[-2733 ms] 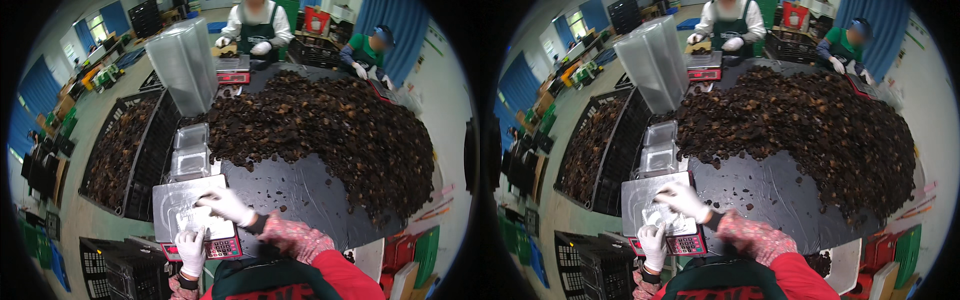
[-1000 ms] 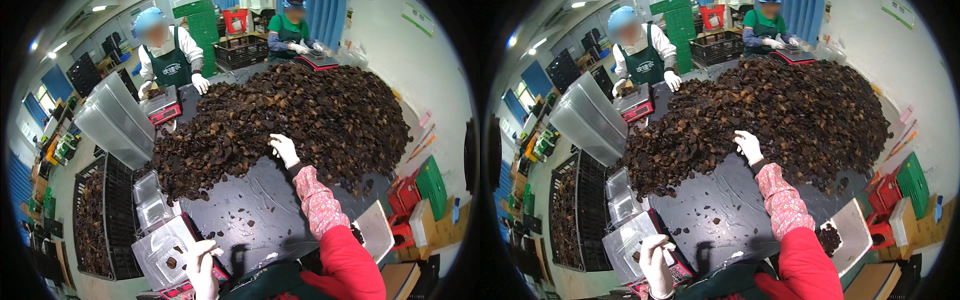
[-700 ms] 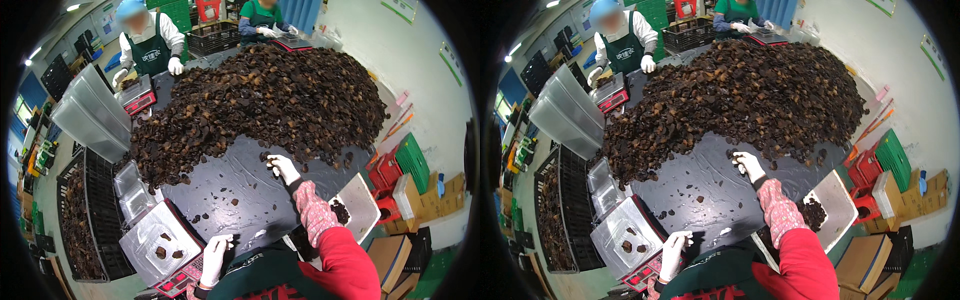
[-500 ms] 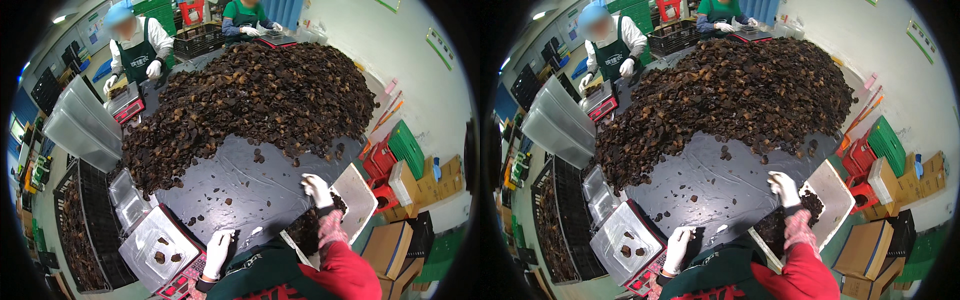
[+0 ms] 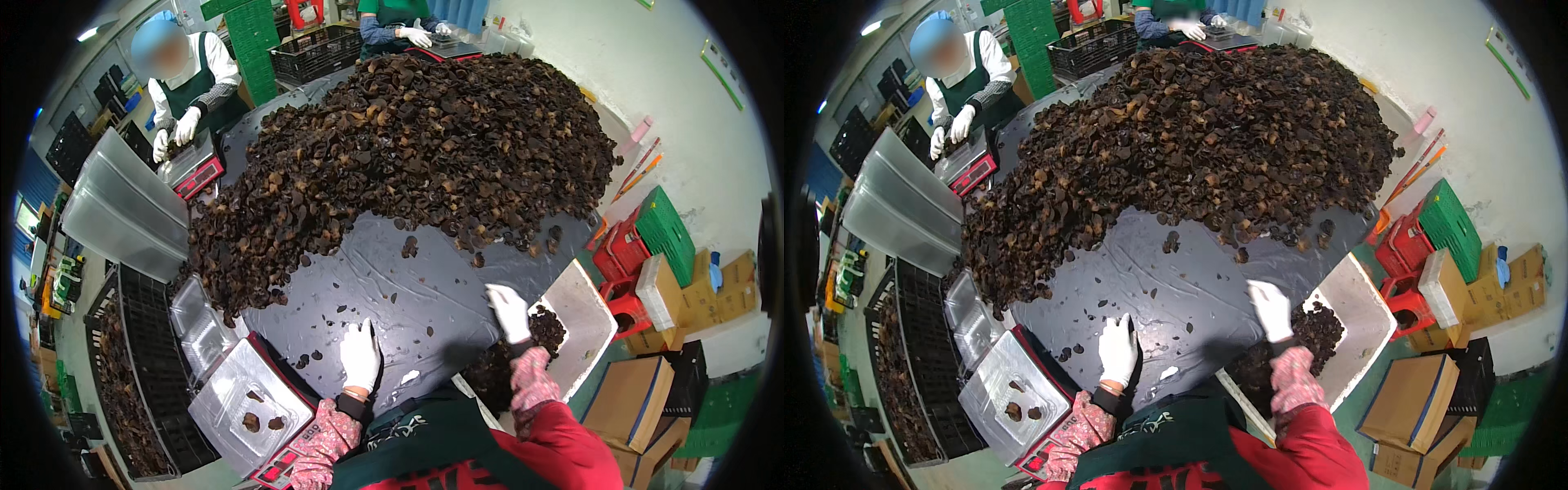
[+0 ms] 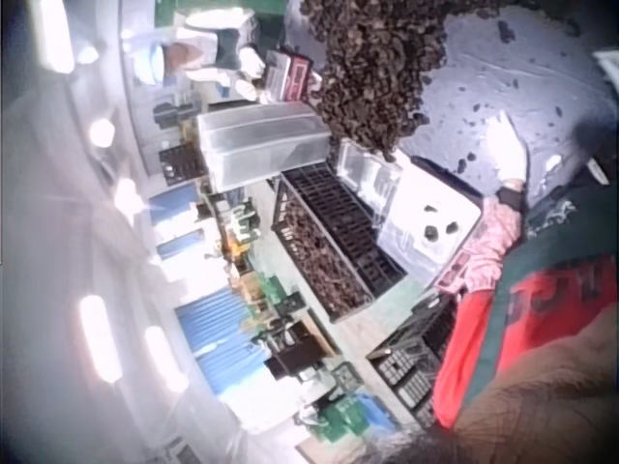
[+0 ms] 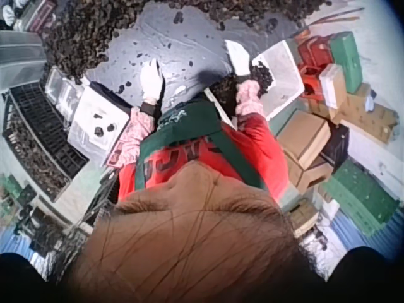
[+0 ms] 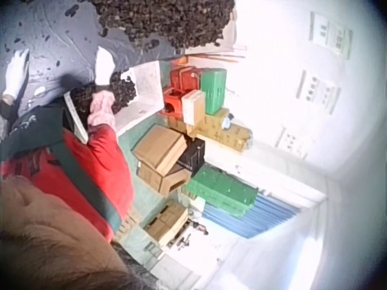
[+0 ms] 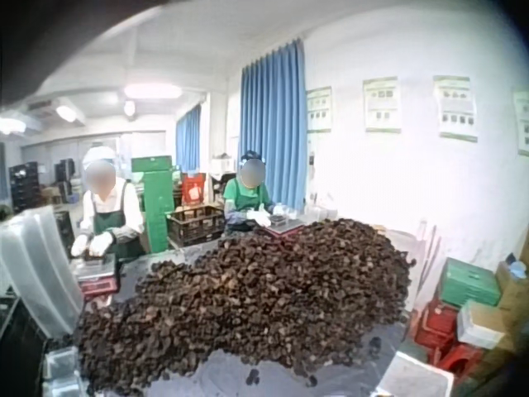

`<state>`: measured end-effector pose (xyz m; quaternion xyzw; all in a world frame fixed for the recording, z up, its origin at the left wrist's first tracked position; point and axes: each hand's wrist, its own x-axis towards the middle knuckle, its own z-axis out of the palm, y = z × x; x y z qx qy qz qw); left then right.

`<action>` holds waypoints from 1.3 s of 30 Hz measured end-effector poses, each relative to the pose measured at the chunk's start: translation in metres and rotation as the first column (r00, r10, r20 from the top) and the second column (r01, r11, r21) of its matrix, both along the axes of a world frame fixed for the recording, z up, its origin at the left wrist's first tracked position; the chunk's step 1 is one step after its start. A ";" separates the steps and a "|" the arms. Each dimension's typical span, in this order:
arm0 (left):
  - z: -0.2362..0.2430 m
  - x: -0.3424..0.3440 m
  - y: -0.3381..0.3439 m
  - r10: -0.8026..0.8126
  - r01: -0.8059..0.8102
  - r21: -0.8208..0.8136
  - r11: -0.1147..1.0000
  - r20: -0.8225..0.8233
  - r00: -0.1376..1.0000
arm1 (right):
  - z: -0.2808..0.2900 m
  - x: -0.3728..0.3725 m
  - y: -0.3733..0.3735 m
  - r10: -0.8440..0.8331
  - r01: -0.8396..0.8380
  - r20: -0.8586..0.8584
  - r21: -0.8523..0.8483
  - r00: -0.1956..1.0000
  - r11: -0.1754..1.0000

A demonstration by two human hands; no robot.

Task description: The person repeatedly scoops dark dried mushrooms from a large pile on a table, places them on a digital scale, and then transfers the weighed mushrooms into clear plastic containers. The containers are then placed into black crates.

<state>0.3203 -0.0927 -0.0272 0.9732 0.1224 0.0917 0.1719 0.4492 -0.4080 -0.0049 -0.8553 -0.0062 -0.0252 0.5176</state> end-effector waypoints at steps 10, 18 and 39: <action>-0.018 -0.006 -0.001 0.177 -0.104 -0.347 0.932 0.186 0.967 | -0.056 0.117 0.181 0.298 -0.248 0.157 -0.277 0.942 0.928; 0.034 0.014 -0.010 0.307 -0.047 -0.954 -0.295 -0.141 0.941 | 0.008 -0.016 0.195 0.736 -0.739 0.292 -0.123 0.610 0.662; 0.034 -0.002 -0.013 0.090 -0.138 -0.975 -0.173 -0.155 0.984 | -0.060 0.146 0.042 0.286 0.269 0.460 -0.813 0.841 0.517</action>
